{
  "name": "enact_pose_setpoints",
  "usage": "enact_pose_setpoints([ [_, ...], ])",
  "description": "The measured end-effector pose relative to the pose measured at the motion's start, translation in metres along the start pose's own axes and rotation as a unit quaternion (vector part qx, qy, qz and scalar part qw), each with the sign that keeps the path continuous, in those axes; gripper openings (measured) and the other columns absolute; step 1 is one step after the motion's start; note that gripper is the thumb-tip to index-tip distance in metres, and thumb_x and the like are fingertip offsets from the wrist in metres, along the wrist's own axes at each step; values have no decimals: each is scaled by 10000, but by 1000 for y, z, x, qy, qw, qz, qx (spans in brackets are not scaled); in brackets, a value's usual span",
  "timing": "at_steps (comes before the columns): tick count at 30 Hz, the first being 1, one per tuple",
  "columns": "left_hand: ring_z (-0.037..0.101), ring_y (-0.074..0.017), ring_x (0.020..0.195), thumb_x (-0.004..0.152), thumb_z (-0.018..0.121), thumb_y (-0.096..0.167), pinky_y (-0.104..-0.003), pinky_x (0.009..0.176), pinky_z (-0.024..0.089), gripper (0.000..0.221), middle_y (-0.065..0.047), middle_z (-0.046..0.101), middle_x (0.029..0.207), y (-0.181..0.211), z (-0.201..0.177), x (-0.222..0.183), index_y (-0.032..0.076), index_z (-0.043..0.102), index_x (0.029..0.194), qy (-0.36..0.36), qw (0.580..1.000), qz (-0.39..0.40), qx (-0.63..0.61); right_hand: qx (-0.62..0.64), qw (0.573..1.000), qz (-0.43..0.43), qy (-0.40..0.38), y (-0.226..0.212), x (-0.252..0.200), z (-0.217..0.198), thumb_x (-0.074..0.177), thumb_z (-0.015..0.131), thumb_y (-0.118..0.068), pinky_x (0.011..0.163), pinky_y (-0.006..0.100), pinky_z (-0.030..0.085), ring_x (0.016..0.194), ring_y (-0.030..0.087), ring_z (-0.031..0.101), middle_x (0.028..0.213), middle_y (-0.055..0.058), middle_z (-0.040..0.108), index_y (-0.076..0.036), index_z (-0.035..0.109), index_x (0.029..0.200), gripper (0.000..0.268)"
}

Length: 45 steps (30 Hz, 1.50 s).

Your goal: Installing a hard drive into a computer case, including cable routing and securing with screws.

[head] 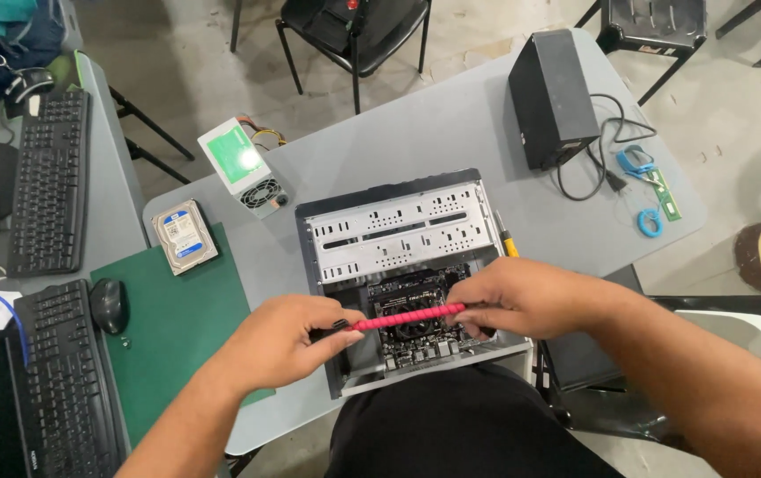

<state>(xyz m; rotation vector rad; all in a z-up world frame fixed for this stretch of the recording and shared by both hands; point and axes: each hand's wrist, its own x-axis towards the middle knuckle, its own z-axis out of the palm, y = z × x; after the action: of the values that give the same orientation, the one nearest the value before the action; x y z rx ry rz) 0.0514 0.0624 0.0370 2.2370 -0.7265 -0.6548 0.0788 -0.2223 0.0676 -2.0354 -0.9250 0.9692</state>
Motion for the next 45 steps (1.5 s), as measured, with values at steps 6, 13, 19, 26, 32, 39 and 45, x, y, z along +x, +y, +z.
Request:
enact_pose_setpoints([
  [6,479,-91,484,814,596,179,-241,487,439,209,-1,557,493,-8,-14,-3,131,742,955,-106,955,-81,-265,-224,967,-118,26,6,-5,8,901,466,-188,638,377,512,747,291,637,864,71,672,-110,579,882,139],
  [13,478,-91,438,814,615,136,-214,448,437,201,-30,526,464,7,-17,-10,65,741,955,-82,941,-81,-318,141,988,-47,-49,-23,-6,4,906,418,-181,601,291,498,573,159,572,670,7,719,-102,577,844,188],
  [19,462,-88,536,868,535,250,-242,507,389,239,35,592,640,23,-22,-10,95,631,715,-31,980,89,-173,592,784,4,-188,11,-1,15,873,495,-235,576,262,300,590,153,323,673,44,366,-60,473,734,225],
  [26,549,-198,577,830,510,312,-363,453,411,204,71,590,693,26,-12,-7,265,648,971,-76,991,32,107,201,919,57,-334,21,16,-10,952,355,-271,700,238,364,698,97,413,742,-27,441,-112,501,809,259],
  [32,571,-291,635,847,495,263,-424,518,415,147,-6,556,714,24,24,13,193,578,947,-61,927,49,367,-284,882,229,-297,-20,40,-4,893,368,-229,666,347,432,720,200,538,802,26,610,-115,570,828,241],
  [39,520,-235,540,751,547,88,-379,584,433,73,-16,524,604,19,70,36,139,580,710,148,853,189,463,-295,871,310,-243,17,49,14,862,412,-184,721,378,479,787,232,591,832,77,635,-84,641,892,251],
  [45,554,-307,550,722,572,141,-456,632,459,149,-115,522,606,-13,107,58,20,594,805,201,842,212,454,-232,892,343,-181,63,59,32,828,431,-200,789,407,488,866,263,625,857,125,654,-53,657,877,274],
])
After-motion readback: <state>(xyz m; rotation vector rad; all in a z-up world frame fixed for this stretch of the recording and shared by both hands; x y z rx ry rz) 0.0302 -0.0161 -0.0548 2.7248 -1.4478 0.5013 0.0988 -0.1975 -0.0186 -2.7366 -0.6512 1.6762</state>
